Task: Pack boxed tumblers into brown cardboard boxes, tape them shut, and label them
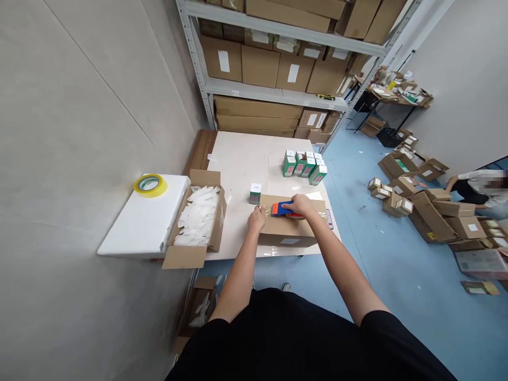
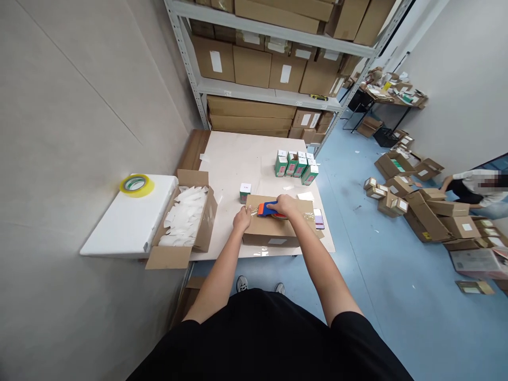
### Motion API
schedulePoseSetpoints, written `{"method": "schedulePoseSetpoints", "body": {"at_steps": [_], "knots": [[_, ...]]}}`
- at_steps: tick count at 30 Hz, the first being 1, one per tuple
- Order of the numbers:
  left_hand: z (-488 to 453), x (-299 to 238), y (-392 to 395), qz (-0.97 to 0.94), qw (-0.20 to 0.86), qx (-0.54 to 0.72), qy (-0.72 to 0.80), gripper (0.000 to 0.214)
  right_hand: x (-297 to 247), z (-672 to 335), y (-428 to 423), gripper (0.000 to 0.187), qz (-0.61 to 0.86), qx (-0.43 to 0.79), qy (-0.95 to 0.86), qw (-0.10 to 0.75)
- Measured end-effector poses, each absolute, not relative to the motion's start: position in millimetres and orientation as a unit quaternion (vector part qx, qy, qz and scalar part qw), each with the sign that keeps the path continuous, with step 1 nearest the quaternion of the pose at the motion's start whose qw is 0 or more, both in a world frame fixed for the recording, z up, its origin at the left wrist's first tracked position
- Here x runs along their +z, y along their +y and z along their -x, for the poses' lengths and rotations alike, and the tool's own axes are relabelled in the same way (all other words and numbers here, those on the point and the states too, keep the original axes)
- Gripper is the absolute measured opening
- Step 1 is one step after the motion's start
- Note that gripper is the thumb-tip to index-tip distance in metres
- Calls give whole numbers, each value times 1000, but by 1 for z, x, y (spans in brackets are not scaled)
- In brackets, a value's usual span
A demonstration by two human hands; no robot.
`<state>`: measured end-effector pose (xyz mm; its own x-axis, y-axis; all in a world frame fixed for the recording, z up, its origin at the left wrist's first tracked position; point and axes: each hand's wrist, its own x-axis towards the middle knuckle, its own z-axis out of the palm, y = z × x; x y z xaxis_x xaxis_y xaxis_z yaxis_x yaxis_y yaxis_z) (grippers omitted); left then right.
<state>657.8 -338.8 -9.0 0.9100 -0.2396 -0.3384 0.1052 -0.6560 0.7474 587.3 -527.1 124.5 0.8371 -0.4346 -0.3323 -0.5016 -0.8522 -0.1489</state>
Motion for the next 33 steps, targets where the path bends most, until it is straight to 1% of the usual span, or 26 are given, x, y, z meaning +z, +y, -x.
{"method": "schedulePoseSetpoints", "body": {"at_steps": [6,9,13,18,24,28,31,33], "knots": [[-659,-7,-342,-891,409,-197,-20,37,125,-587,-531,57,952,141,234,141],[-660,-5,-342,-894,403,-194,-19,35,124,-579,-542,57,956,134,223,139],[-660,-3,-341,-887,423,-184,-17,30,123,-554,-576,54,957,131,236,101],[-662,-2,-338,-879,443,-173,-12,26,129,-507,-639,51,956,126,261,54],[-669,-4,-336,-882,444,-161,-12,31,142,-438,-713,51,938,132,320,9],[-675,-7,-336,-887,433,-160,-16,31,146,-400,-746,51,928,129,350,13],[-679,-8,-335,-903,395,-163,-47,28,142,-385,-758,50,920,132,368,21],[-681,-6,-334,-914,359,-175,-66,33,137,-382,-763,51,919,136,370,28]]}}
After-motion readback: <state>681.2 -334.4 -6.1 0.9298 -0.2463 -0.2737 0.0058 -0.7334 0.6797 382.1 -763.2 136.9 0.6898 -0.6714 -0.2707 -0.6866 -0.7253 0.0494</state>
